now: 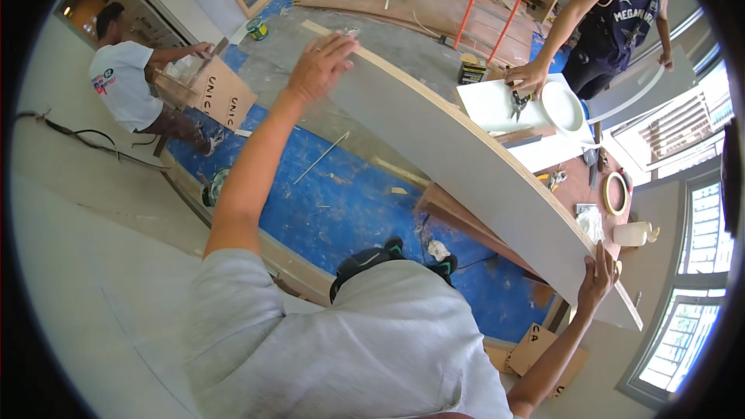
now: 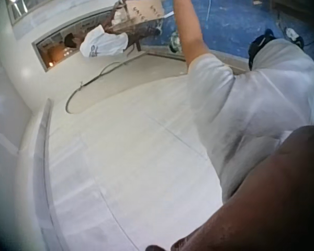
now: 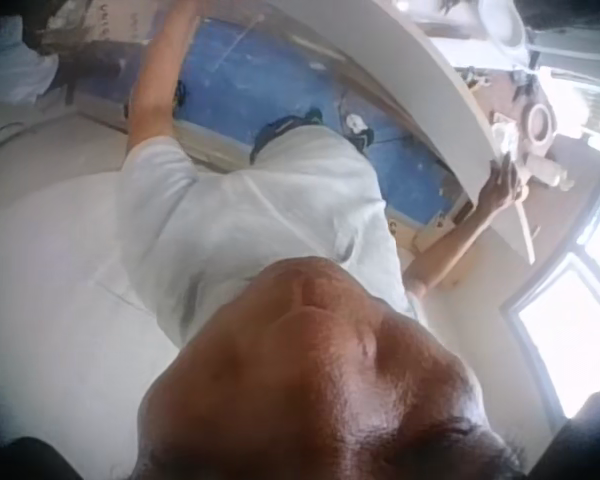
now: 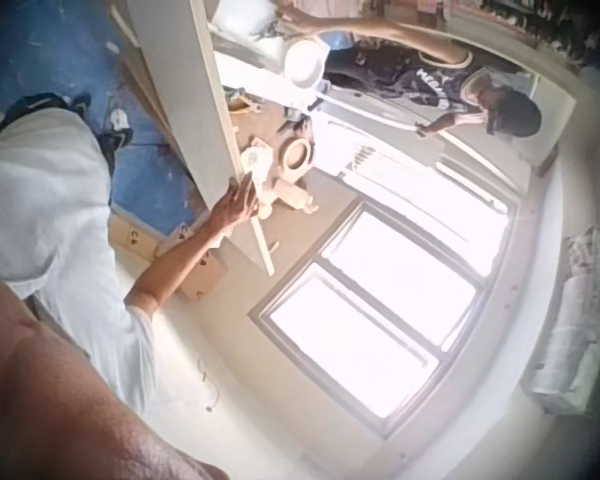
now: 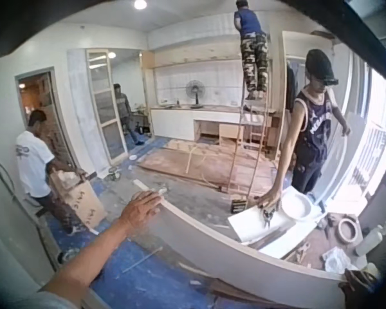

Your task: The person holds a laminate board and repeatedly runs a sanding block along its edge to smooth it.

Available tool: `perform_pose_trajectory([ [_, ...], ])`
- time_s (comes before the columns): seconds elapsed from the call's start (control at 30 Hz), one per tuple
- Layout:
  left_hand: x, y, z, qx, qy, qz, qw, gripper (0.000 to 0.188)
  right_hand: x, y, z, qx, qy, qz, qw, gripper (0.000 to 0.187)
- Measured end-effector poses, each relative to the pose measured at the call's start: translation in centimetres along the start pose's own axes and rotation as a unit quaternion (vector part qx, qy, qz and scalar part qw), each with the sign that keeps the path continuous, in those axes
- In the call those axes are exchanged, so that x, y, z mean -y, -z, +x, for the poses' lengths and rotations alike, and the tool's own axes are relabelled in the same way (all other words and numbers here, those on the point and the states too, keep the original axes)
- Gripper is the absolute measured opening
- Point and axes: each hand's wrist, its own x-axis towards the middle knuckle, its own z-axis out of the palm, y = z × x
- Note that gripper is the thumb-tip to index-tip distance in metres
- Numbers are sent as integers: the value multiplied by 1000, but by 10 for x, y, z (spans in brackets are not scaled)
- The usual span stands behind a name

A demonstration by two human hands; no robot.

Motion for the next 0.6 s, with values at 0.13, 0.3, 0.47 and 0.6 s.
perform_pose_trajectory([
  [0.13, 70, -9, -10, -36, 44, 33, 998, 40, 2, -3, 1, -9, 1, 4, 1000, 43],
  [0.3, 102, -17, -12, -62, 117, 29, 991, 42, 1, -5, 0, -2, -12, 5, 1000, 43],
  [0.47, 33, -31, 0, -73, 138, 105, 982, 49, 5, 4, -11, 4, -42, 9, 999, 44],
  [0.6, -47, -37, 3, -107, 60, 16, 992, 44, 15, 9, -9, 31, -102, 7, 994, 43],
])
